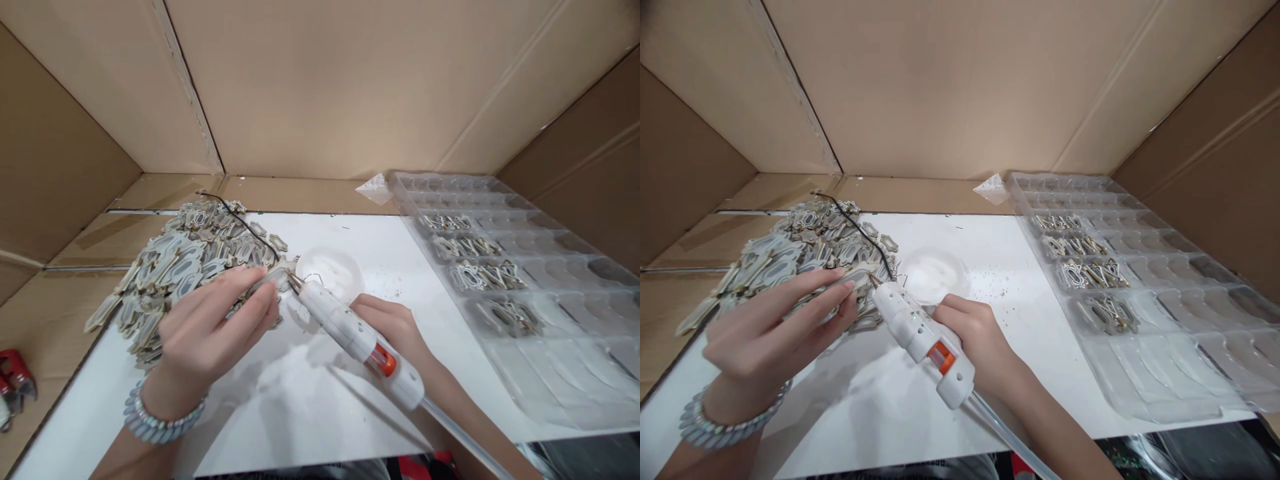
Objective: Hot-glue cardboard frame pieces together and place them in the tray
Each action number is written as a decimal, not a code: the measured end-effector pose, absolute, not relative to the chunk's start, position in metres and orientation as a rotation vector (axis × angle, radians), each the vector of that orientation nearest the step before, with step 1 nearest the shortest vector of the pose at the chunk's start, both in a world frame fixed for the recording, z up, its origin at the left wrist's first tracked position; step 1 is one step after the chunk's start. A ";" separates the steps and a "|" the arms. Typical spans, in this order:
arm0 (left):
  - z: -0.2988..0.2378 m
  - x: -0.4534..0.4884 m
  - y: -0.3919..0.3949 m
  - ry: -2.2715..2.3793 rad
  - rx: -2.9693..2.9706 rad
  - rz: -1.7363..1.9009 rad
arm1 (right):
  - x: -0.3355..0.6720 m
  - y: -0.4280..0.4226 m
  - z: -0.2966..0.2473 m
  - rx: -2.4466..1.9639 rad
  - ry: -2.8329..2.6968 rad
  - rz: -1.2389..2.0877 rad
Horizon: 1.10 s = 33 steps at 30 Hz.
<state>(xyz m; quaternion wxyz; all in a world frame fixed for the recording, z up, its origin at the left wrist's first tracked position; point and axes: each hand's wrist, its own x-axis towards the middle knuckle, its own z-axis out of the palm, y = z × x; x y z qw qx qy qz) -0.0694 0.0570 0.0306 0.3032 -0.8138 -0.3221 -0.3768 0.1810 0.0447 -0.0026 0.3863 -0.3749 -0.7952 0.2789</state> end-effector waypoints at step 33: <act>0.025 -0.061 0.057 -1.017 -2.261 -1.235 | 0.182 0.048 0.000 -1.045 -1.936 0.655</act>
